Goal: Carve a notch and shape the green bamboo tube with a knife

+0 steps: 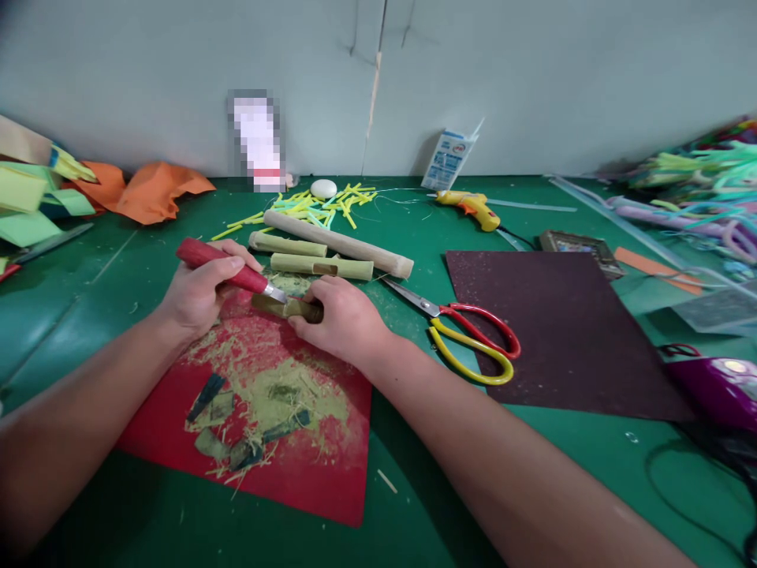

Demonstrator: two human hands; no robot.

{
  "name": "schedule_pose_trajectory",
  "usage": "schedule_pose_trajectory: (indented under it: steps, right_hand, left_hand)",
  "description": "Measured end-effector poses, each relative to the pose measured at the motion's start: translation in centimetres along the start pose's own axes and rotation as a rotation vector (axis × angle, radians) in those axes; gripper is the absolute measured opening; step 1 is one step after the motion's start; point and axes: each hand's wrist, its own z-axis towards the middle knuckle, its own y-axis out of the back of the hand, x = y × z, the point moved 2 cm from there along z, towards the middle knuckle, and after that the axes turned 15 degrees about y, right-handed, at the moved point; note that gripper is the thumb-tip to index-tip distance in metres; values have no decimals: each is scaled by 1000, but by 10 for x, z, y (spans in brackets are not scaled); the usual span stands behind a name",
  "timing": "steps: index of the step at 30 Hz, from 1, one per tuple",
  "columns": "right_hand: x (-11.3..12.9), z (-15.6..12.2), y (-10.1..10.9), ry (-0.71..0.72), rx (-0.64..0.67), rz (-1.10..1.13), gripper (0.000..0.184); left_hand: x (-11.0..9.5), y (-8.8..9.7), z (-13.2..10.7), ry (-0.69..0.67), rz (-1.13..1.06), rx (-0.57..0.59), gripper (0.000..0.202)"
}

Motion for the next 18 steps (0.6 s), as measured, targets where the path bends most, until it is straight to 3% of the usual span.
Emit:
schedule_pose_trajectory:
  steps: [5,7,9,14,18]
  right_hand:
    - [-1,0,0,2,6,-7,19]
    - [-1,0,0,5,10,-5,19]
    - [-2,0,0,12,12,-3,19]
    - [-2,-1,-1,57,-5,5,18]
    - [0,-2,-1,95,-13,-32,20]
  left_hand:
    - [1,4,2,243,-68,60,17]
    - [1,5,2,263,-65,70,17]
    - [-2,5,0,179,-14,40,16]
    - [-20,-3,-16,-265,340,-88,12]
    - [-35,-18,-32,-470,596,18,9]
